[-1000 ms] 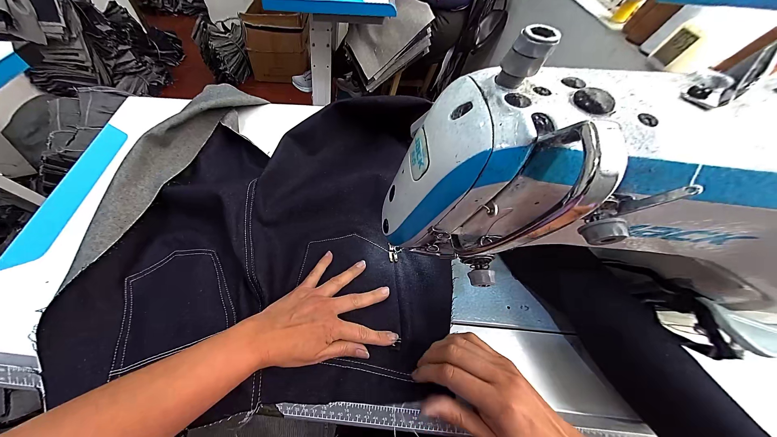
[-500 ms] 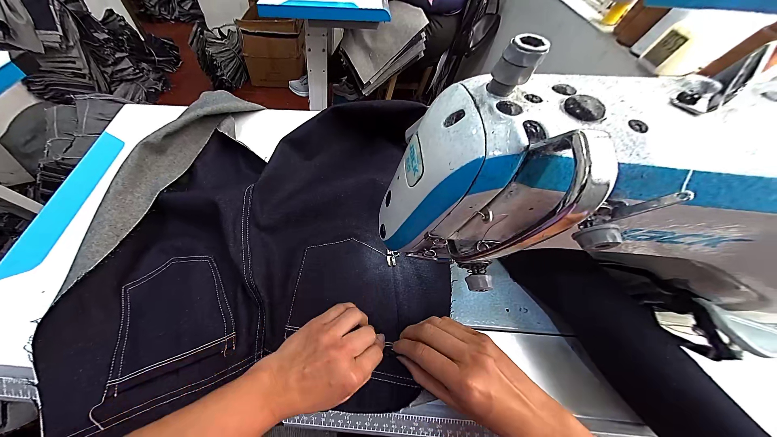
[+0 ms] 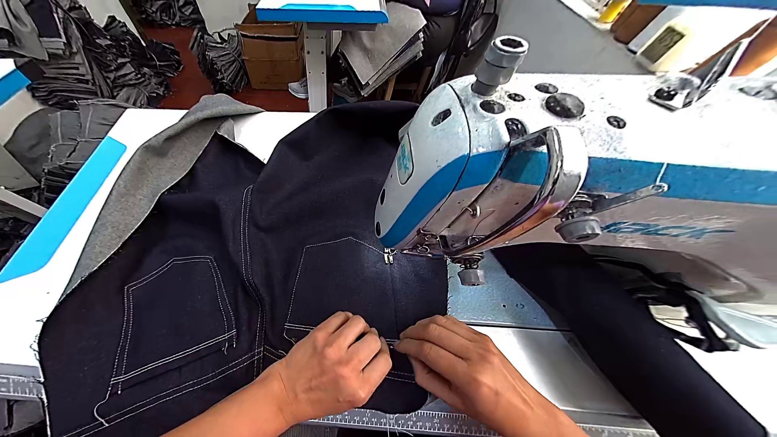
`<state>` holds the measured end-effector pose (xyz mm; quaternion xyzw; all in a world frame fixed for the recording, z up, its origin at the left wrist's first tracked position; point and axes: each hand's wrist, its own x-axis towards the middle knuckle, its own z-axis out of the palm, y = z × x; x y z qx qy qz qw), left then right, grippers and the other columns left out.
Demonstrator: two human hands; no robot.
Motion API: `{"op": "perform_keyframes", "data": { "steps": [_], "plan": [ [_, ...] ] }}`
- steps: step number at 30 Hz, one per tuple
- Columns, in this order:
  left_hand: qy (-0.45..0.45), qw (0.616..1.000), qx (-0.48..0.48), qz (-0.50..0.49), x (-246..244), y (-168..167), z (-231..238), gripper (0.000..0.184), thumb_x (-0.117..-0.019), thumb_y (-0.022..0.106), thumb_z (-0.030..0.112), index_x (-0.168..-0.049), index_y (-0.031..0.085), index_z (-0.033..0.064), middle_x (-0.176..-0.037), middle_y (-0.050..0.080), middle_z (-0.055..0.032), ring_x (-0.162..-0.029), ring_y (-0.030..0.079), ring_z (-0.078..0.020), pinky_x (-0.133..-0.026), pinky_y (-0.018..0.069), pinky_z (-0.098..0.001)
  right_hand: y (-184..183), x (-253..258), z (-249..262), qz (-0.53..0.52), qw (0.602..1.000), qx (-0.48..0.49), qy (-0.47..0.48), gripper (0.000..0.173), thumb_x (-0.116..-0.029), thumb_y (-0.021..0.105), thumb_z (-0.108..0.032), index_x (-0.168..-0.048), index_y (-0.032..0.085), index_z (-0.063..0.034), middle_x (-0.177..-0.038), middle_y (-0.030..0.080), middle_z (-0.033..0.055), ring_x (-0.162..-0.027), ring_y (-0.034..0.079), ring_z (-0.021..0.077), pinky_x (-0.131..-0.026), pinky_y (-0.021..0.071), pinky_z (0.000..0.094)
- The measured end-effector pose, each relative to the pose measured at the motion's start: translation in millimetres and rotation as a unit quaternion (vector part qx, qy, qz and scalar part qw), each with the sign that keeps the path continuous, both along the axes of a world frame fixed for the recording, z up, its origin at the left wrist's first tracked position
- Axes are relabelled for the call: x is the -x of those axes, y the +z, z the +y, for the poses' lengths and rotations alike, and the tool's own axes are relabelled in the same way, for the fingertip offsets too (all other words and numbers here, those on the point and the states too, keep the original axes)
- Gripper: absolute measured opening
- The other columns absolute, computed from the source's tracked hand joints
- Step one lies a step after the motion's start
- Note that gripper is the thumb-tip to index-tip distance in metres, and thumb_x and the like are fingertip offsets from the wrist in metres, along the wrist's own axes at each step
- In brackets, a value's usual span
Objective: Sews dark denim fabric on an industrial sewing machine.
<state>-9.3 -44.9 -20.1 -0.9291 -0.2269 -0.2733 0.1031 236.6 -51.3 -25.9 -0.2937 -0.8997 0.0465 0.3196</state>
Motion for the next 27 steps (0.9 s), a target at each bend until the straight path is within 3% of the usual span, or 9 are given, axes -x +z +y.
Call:
{"op": "perform_keyframes", "data": {
  "steps": [3, 6, 16, 19, 23, 27],
  "plan": [
    [0.010, 0.999, 0.020, -0.025, -1, -1, 0, 0.015, -0.0989, 0.057, 0.010, -0.094, 0.071, 0.0062, -0.085, 0.072, -0.0056, -0.082, 0.069, -0.0203, -0.072, 0.0559, -0.0299, -1, -4, 1, 0.016, 0.999, 0.033, -0.001, 0.012, -0.0999, 0.061, -0.018, -0.102, 0.072, -0.0129, -0.102, 0.073, 0.0026, -0.099, 0.069, 0.0134, -0.086, 0.0557, 0.0239],
    [0.027, 0.995, 0.058, -0.079, -1, -5, 2, 0.015, -0.0987, 0.060, 0.014, -0.092, 0.073, 0.0082, -0.083, 0.073, -0.0031, -0.082, 0.071, -0.0165, -0.071, 0.0562, -0.0265, -1, -2, 0, 0.009, 1.000, 0.001, -0.005, 0.015, -0.1029, 0.062, -0.023, -0.104, 0.071, -0.0114, -0.101, 0.074, 0.0043, -0.097, 0.070, 0.0151, -0.083, 0.0559, 0.0257],
    [-0.013, 0.996, 0.058, -0.060, 8, -7, 1, 0.016, -0.1008, 0.061, 0.018, -0.101, 0.073, 0.0080, -0.095, 0.076, -0.0058, -0.094, 0.072, -0.0192, -0.082, 0.0575, -0.0280, 5, 2, 0, -0.046, 0.994, -0.096, 0.024, 0.014, -0.1015, 0.054, -0.005, -0.102, 0.068, -0.0066, -0.094, 0.073, 0.0075, -0.085, 0.070, 0.0195, -0.072, 0.0558, 0.0293],
    [-0.002, 0.995, 0.067, -0.069, 7, -7, 0, 0.017, -0.1017, 0.062, 0.019, -0.105, 0.074, 0.0069, -0.096, 0.076, -0.0057, -0.096, 0.072, -0.0186, -0.084, 0.0574, -0.0272, 2, 4, 1, -0.036, 0.996, -0.082, 0.011, 0.012, -0.1029, 0.055, -0.008, -0.103, 0.067, -0.0072, -0.095, 0.073, 0.0074, -0.087, 0.071, 0.0192, -0.073, 0.0562, 0.0294],
    [-0.006, 0.994, 0.065, -0.082, 5, -8, 1, 0.014, -0.1001, 0.061, 0.013, -0.100, 0.074, 0.0062, -0.092, 0.075, -0.0055, -0.093, 0.072, -0.0179, -0.082, 0.0577, -0.0268, 0, 6, 0, -0.034, 0.997, -0.062, -0.013, 0.016, -0.1045, 0.057, -0.014, -0.113, 0.069, -0.0083, -0.104, 0.075, 0.0074, -0.093, 0.071, 0.0191, -0.078, 0.0565, 0.0296],
    [-0.011, 0.993, 0.065, -0.093, 5, -9, 2, 0.013, -0.0999, 0.062, 0.012, -0.099, 0.073, 0.0055, -0.090, 0.075, -0.0056, -0.091, 0.073, -0.0177, -0.082, 0.0585, -0.0271, -2, 10, 0, -0.041, 0.993, -0.106, -0.008, 0.014, -0.1028, 0.057, -0.009, -0.106, 0.070, -0.0045, -0.097, 0.074, 0.0094, -0.086, 0.071, 0.0206, -0.074, 0.0562, 0.0294]
  ]
}}
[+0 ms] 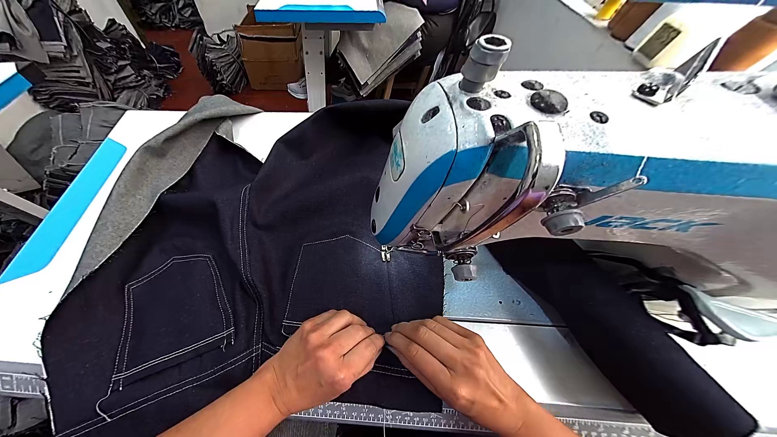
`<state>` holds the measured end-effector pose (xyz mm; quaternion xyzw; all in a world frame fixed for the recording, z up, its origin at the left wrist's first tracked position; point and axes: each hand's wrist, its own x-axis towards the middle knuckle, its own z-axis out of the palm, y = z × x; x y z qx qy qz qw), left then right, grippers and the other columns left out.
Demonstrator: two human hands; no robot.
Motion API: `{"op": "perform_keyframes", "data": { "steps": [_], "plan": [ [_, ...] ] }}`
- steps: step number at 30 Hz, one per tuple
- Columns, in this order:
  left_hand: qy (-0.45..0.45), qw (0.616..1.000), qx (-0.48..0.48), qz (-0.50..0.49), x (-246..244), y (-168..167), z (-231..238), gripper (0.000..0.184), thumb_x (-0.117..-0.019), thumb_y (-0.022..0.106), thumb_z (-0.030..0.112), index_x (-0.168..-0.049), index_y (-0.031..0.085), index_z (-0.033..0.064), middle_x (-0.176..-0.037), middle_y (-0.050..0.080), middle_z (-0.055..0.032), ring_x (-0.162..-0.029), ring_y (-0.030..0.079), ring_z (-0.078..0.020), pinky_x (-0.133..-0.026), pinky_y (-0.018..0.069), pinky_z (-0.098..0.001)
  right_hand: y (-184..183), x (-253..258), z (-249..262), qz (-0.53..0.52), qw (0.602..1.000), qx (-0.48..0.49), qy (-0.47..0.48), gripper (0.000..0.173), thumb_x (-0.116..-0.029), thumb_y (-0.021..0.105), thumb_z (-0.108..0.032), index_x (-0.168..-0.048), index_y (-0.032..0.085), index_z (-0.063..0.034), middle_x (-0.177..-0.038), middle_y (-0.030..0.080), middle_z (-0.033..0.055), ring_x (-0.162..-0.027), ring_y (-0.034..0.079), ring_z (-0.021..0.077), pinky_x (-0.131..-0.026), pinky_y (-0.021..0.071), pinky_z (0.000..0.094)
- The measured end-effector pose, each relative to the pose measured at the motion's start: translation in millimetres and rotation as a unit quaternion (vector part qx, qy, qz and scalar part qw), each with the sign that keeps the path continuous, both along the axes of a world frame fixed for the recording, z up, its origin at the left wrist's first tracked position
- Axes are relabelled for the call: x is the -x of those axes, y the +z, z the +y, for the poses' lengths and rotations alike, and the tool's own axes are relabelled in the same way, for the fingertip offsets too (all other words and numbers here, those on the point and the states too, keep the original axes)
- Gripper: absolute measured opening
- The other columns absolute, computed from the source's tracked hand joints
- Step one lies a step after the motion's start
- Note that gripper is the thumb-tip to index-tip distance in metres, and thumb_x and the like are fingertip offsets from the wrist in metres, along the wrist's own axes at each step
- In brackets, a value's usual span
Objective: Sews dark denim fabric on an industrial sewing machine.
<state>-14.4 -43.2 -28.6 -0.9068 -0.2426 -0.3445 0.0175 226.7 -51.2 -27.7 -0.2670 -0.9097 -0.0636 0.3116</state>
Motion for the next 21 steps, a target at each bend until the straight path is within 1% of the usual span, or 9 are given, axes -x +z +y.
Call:
{"op": "perform_keyframes", "data": {
  "steps": [3, 6, 8, 12, 14, 18, 21],
  "plan": [
    [-0.004, 1.000, 0.006, -0.002, 1.3, -0.1, 0.4, 0.013, -0.0999, 0.062, 0.013, -0.101, 0.074, 0.0060, -0.092, 0.076, -0.0056, -0.093, 0.073, -0.0175, -0.083, 0.0584, -0.0270, -2.0, 0.6, -0.6, 0.001, 1.000, -0.026, 0.000, 0.014, -0.1017, 0.057, -0.008, -0.105, 0.070, -0.0028, -0.095, 0.075, 0.0103, -0.083, 0.071, 0.0209, -0.073, 0.0563, 0.0293],
    [-0.004, 1.000, 0.000, 0.004, 2.6, -1.6, -0.4, 0.013, -0.0992, 0.063, 0.012, -0.103, 0.074, 0.0059, -0.093, 0.076, -0.0060, -0.093, 0.073, -0.0182, -0.083, 0.0584, -0.0272, -2.0, -2.4, -3.1, -0.003, 1.000, -0.018, -0.003, 0.016, -0.1015, 0.056, -0.006, -0.109, 0.070, -0.0035, -0.100, 0.075, 0.0098, -0.089, 0.072, 0.0209, -0.077, 0.0569, 0.0293],
    [-0.002, 1.000, -0.002, 0.006, 2.6, -1.6, -0.8, 0.013, -0.0992, 0.063, 0.012, -0.103, 0.074, 0.0061, -0.093, 0.076, -0.0058, -0.093, 0.073, -0.0180, -0.083, 0.0584, -0.0271, -2.4, -4.1, -4.2, -0.001, 1.000, -0.009, -0.004, 0.017, -0.1015, 0.056, -0.006, -0.110, 0.071, -0.0040, -0.101, 0.075, 0.0096, -0.090, 0.071, 0.0204, -0.079, 0.0567, 0.0295],
    [0.003, 1.000, -0.005, 0.006, 0.6, -1.6, -0.7, 0.018, -0.1002, 0.063, 0.020, -0.102, 0.075, 0.0063, -0.093, 0.076, -0.0054, -0.093, 0.072, -0.0177, -0.083, 0.0577, -0.0265, -3.3, -1.0, -4.9, 0.012, 1.000, -0.012, -0.017, 0.015, -0.1009, 0.058, -0.007, -0.107, 0.071, -0.0037, -0.096, 0.075, 0.0094, -0.084, 0.070, 0.0202, -0.075, 0.0561, 0.0292],
    [0.015, 1.000, -0.011, 0.005, -1.4, -1.8, -1.7, 0.018, -0.1003, 0.064, 0.021, -0.100, 0.075, 0.0069, -0.091, 0.076, -0.0046, -0.091, 0.072, -0.0174, -0.081, 0.0576, -0.0262, -3.1, 1.1, -5.0, 0.011, 1.000, -0.016, -0.014, 0.015, -0.1002, 0.058, -0.006, -0.106, 0.071, -0.0027, -0.094, 0.074, 0.0099, -0.082, 0.070, 0.0205, -0.074, 0.0562, 0.0290],
    [0.028, 0.999, -0.029, 0.015, -5.4, -0.8, -2.9, 0.012, -0.0979, 0.062, 0.012, -0.097, 0.074, 0.0066, -0.087, 0.074, -0.0042, -0.086, 0.071, -0.0178, -0.075, 0.0572, -0.0265, -4.4, 3.8, -5.0, 0.018, 0.999, -0.028, -0.012, 0.014, -0.0995, 0.057, -0.006, -0.102, 0.071, -0.0015, -0.090, 0.073, 0.0103, -0.079, 0.070, 0.0204, -0.072, 0.0564, 0.0280],
    [0.025, 0.998, -0.053, 0.029, -6.2, 1.5, -4.0, 0.014, -0.0977, 0.059, 0.007, -0.097, 0.073, 0.0049, -0.086, 0.074, -0.0050, -0.084, 0.071, -0.0189, -0.074, 0.0573, -0.0277, -4.0, 4.8, -8.1, 0.020, 0.999, -0.016, -0.031, 0.015, -0.1004, 0.058, -0.007, -0.102, 0.072, -0.0037, -0.091, 0.074, 0.0089, -0.082, 0.071, 0.0197, -0.073, 0.0565, 0.0278]
  ]
}}
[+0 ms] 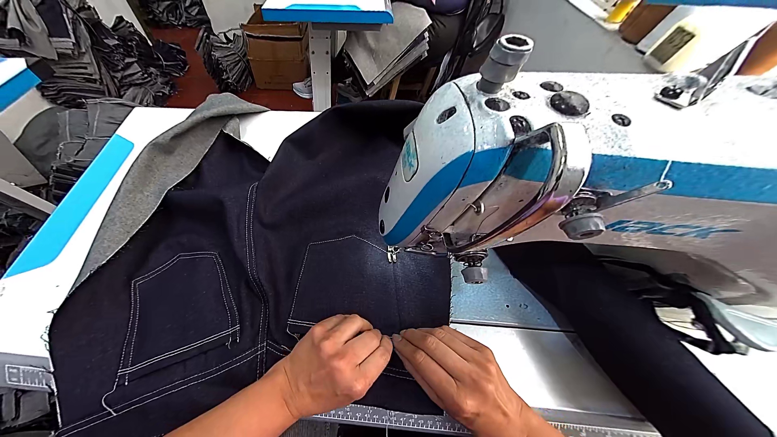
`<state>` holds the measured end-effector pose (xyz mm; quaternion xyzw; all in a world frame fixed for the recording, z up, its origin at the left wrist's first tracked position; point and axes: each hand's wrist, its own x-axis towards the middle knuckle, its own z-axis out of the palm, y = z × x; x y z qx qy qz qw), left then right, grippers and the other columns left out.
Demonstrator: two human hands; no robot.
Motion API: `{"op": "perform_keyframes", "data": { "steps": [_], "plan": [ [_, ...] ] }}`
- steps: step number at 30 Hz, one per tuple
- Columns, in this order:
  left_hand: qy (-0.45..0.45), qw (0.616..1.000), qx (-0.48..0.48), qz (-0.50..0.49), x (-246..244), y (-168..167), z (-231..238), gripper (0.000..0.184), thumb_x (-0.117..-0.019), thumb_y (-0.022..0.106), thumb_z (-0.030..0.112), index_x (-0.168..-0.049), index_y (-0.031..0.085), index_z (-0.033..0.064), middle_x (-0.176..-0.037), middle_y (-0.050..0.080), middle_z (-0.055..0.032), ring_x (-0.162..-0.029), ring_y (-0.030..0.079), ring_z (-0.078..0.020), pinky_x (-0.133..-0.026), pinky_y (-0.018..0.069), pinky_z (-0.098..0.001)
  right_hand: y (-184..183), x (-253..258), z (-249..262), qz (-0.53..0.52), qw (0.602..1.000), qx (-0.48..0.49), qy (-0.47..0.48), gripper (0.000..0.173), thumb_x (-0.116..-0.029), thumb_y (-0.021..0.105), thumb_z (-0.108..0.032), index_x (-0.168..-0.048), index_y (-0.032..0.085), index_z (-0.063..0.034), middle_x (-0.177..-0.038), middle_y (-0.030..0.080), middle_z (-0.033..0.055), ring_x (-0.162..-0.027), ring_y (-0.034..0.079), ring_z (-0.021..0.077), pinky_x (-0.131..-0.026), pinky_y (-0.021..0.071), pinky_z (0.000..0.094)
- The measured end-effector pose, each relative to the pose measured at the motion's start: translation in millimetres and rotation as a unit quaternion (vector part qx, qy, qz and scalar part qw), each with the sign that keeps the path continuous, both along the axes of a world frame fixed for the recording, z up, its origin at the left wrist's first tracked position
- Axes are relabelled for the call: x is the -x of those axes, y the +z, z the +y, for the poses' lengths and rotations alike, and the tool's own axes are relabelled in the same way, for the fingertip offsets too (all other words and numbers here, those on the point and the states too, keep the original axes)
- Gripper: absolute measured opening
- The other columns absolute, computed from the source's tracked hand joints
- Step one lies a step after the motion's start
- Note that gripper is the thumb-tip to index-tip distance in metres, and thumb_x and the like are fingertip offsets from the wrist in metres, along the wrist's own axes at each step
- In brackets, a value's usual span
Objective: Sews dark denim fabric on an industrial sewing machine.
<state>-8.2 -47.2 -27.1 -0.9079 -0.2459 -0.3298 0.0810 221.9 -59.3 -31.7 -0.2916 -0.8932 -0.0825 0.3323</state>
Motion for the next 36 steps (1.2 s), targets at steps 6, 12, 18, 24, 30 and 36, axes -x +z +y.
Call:
{"op": "perform_keyframes", "data": {
  "steps": [6, 12, 18, 24, 30, 36],
  "plan": [
    [-0.005, 0.999, -0.019, 0.045, 1, 7, -4, 0.021, -0.0993, 0.052, 0.000, -0.101, 0.073, 0.0039, -0.090, 0.076, -0.0066, -0.086, 0.073, -0.0205, -0.078, 0.0589, -0.0298, 5, -21, -6, 0.015, 0.992, 0.123, 0.030, 0.017, -0.1045, 0.056, -0.011, -0.109, 0.073, -0.0099, -0.112, 0.075, 0.0075, -0.106, 0.071, 0.0170, -0.093, 0.0562, 0.0263],
    [-0.048, 0.992, 0.059, 0.100, 14, 14, 2, 0.025, -0.1013, 0.053, 0.007, -0.117, 0.072, 0.0086, -0.103, 0.075, -0.0050, -0.100, 0.071, -0.0209, -0.094, 0.0562, -0.0341, 7, -38, -15, -0.037, 0.989, 0.124, 0.067, 0.027, -0.1042, 0.046, -0.003, -0.116, 0.069, -0.0096, -0.122, 0.073, 0.0068, -0.123, 0.065, 0.0227, -0.106, 0.0503, 0.0329],
    [-0.101, 0.971, 0.179, 0.124, 34, 9, 29, 0.034, -0.1076, 0.048, 0.038, -0.133, 0.069, 0.0325, -0.143, 0.061, -0.0044, -0.142, 0.048, -0.0291, -0.119, 0.0298, -0.0642, -2, -58, -17, -0.036, 0.977, 0.177, 0.116, 0.037, -0.1061, 0.053, -0.038, -0.131, 0.063, -0.0131, -0.140, 0.064, 0.0076, -0.138, 0.053, 0.0229, -0.118, 0.0390, 0.0362],
    [-0.107, 0.970, 0.176, 0.129, 37, 6, 29, 0.040, -0.1082, 0.043, 0.045, -0.140, 0.064, 0.0328, -0.150, 0.056, -0.0057, -0.148, 0.041, -0.0297, -0.120, 0.0212, -0.0677, -4, -32, -12, 0.000, 0.988, 0.124, 0.091, 0.025, -0.1053, 0.048, -0.008, -0.121, 0.068, -0.0111, -0.116, 0.072, 0.0065, -0.114, 0.066, 0.0205, -0.104, 0.0496, 0.0321],
    [-0.116, 0.966, 0.188, 0.133, 38, 6, 29, 0.041, -0.1078, 0.042, 0.047, -0.142, 0.062, 0.0330, -0.153, 0.053, -0.0073, -0.150, 0.037, -0.0314, -0.120, 0.0192, -0.0697, 2, -26, -16, -0.014, 0.992, 0.083, 0.098, 0.024, -0.1041, 0.046, -0.003, -0.108, 0.069, -0.0088, -0.099, 0.073, 0.0046, -0.099, 0.067, 0.0189, -0.095, 0.0505, 0.0310],
    [-0.116, 0.964, 0.189, 0.149, 37, 7, 29, 0.042, -0.1088, 0.039, 0.046, -0.142, 0.061, 0.0333, -0.154, 0.052, -0.0067, -0.150, 0.038, -0.0311, -0.119, 0.0204, -0.0698, -3, -29, -14, -0.021, 0.986, 0.138, 0.090, 0.024, -0.1040, 0.043, -0.002, -0.117, 0.063, -0.0097, -0.136, 0.065, 0.0134, -0.134, 0.057, 0.0264, -0.113, 0.0444, 0.0353]
  ]
}}
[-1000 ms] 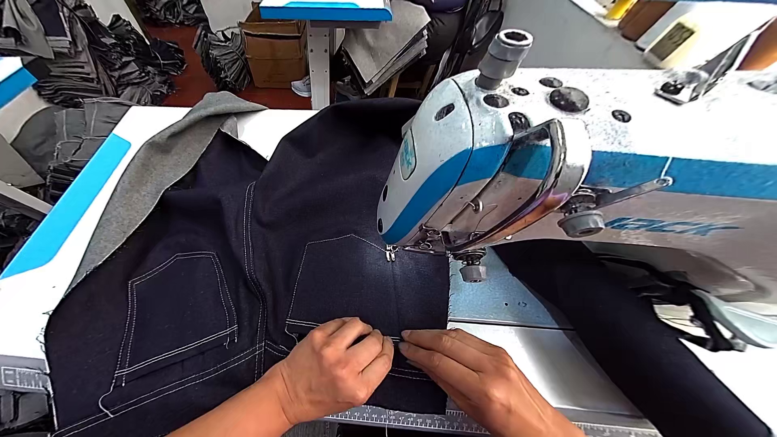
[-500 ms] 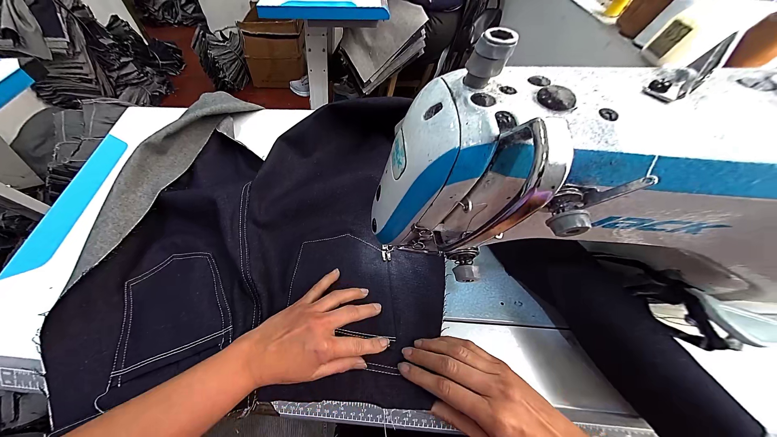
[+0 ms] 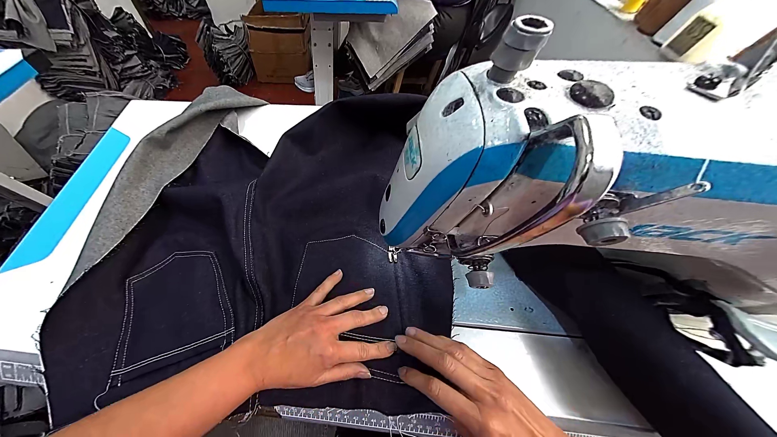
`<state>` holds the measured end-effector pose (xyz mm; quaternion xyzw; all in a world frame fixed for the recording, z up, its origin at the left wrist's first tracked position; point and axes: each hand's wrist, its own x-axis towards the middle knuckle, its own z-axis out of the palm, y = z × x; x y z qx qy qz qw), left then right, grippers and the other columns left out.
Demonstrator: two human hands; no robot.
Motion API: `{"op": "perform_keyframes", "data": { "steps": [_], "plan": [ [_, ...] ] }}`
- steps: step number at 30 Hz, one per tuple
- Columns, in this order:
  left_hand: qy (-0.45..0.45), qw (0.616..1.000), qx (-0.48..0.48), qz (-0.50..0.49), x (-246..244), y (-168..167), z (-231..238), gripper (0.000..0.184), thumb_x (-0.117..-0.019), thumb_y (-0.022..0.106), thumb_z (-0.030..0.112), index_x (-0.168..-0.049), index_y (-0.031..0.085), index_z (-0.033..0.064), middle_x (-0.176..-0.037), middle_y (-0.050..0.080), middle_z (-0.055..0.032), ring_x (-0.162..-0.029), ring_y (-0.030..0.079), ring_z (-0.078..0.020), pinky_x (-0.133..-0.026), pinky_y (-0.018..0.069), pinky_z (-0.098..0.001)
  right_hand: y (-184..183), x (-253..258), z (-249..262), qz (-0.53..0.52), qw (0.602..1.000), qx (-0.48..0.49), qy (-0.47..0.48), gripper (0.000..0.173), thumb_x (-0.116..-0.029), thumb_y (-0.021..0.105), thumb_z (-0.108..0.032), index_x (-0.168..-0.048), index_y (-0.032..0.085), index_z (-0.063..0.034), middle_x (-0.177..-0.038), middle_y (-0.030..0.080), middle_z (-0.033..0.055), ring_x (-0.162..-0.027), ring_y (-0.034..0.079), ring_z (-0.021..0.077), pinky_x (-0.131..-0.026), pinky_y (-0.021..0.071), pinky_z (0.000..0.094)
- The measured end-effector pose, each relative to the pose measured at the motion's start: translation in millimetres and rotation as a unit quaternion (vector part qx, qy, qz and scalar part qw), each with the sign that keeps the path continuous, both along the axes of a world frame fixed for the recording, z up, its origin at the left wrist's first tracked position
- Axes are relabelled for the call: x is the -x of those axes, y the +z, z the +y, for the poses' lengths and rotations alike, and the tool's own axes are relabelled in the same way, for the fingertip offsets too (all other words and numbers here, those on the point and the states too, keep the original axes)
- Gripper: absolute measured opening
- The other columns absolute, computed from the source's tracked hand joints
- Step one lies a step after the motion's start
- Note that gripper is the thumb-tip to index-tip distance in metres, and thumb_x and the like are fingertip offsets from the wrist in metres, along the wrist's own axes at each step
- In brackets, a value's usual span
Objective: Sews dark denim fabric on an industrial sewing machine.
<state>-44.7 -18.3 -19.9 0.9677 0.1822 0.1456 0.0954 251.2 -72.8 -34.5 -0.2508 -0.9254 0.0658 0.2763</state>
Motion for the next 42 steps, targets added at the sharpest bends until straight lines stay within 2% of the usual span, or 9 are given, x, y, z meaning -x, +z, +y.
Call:
{"op": "perform_keyframes", "data": {
  "steps": [5, 9, 13, 17, 22, 31, 35, 38, 42],
  "plan": [
    [0.103, 0.990, 0.082, -0.054, 5, 11, 4, 0.043, -0.1084, 0.041, 0.041, -0.137, 0.066, 0.0223, -0.149, 0.058, -0.0054, -0.147, 0.043, -0.0280, -0.121, 0.0312, -0.0566, 3, 4, 1, -0.014, 1.000, -0.027, -0.007, 0.023, -0.1056, 0.043, 0.000, -0.111, 0.066, -0.0046, -0.128, 0.071, 0.0130, -0.125, 0.065, 0.0237, -0.111, 0.0473, 0.0323],
    [0.252, 0.960, 0.035, 0.116, 31, 12, 15, 0.077, -0.1041, 0.023, 0.064, -0.163, 0.029, 0.0144, -0.170, 0.023, -0.0065, -0.159, 0.015, -0.0268, -0.122, 0.0098, -0.0672, 5, 6, 0, -0.033, 0.999, -0.018, -0.010, 0.024, -0.1063, 0.043, -0.001, -0.113, 0.066, -0.0051, -0.131, 0.070, 0.0111, -0.126, 0.065, 0.0217, -0.111, 0.0481, 0.0311],
    [0.253, 0.938, 0.072, 0.227, 30, 37, 18, 0.076, -0.1061, 0.022, 0.060, -0.165, 0.020, 0.0116, -0.173, 0.013, -0.0059, -0.160, 0.008, -0.0237, -0.124, 0.0044, -0.0650, 10, 5, 1, -0.040, 0.999, -0.014, -0.016, 0.025, -0.1062, 0.043, -0.001, -0.112, 0.066, -0.0061, -0.131, 0.071, 0.0089, -0.125, 0.066, 0.0198, -0.108, 0.0498, 0.0293],
    [0.233, 0.966, -0.018, 0.108, -1, 46, 23, 0.044, -0.1067, 0.047, 0.032, -0.136, 0.064, 0.0034, -0.143, 0.061, -0.0157, -0.140, 0.052, -0.0335, -0.119, 0.0301, -0.0636, 10, 3, -1, -0.042, 0.999, -0.018, -0.027, 0.024, -0.1062, 0.043, -0.002, -0.110, 0.066, -0.0070, -0.130, 0.072, 0.0076, -0.124, 0.066, 0.0186, -0.106, 0.0511, 0.0278],
    [0.115, 0.991, 0.056, 0.045, -21, 7, 19, 0.053, -0.1063, 0.037, 0.053, -0.153, 0.049, 0.0314, -0.166, 0.035, -0.0042, -0.157, 0.022, -0.0299, -0.122, 0.0142, -0.0668, 6, 2, -2, -0.030, 0.999, -0.014, -0.022, 0.026, -0.1060, 0.043, -0.001, -0.114, 0.067, -0.0067, -0.132, 0.070, 0.0076, -0.127, 0.064, 0.0192, -0.110, 0.0489, 0.0287],
    [0.041, 0.997, 0.001, -0.067, -7, -1, 15, 0.031, -0.1040, 0.054, 0.040, -0.124, 0.075, 0.0286, -0.135, 0.067, -0.0013, -0.142, 0.048, -0.0339, -0.115, 0.0251, -0.0736, 7, 2, -6, -0.037, 0.999, -0.030, -0.017, 0.026, -0.1055, 0.044, -0.001, -0.116, 0.067, -0.0068, -0.130, 0.071, 0.0084, -0.126, 0.065, 0.0207, -0.110, 0.0493, 0.0307],
    [0.018, 0.991, 0.098, -0.094, -3, 2, 20, 0.024, -0.0992, 0.063, 0.036, -0.111, 0.081, 0.0258, -0.131, 0.070, 0.0023, -0.145, 0.045, -0.0329, -0.117, 0.0133, -0.0767, 17, 0, -1, -0.030, 0.999, 0.045, 0.000, 0.039, -0.1091, 0.043, -0.038, -0.119, 0.068, -0.0104, -0.131, 0.071, 0.0073, -0.130, 0.062, 0.0183, -0.109, 0.0482, 0.0294],
    [0.022, 0.991, 0.102, -0.089, -3, 3, 20, 0.026, -0.0997, 0.061, 0.037, -0.112, 0.081, 0.0254, -0.131, 0.071, 0.0027, -0.144, 0.046, -0.0320, -0.117, 0.0134, -0.0758, 31, 10, 8, -0.005, 0.995, 0.098, -0.035, 0.051, -0.1108, 0.031, -0.047, -0.120, 0.069, -0.0131, -0.118, 0.076, 0.0051, -0.113, 0.071, 0.0137, -0.090, 0.0571, 0.0290],
    [0.022, 0.992, 0.094, -0.084, -3, 4, 21, 0.026, -0.1005, 0.060, 0.037, -0.110, 0.081, 0.0256, -0.131, 0.070, 0.0036, -0.145, 0.045, -0.0303, -0.118, 0.0133, -0.0746, 22, 33, 14, -0.011, 0.993, 0.003, -0.120, 0.018, -0.1036, 0.054, -0.023, -0.110, 0.070, -0.0179, -0.094, 0.074, 0.0000, -0.081, 0.071, 0.0125, -0.059, 0.0525, 0.0249]
  ]
}}
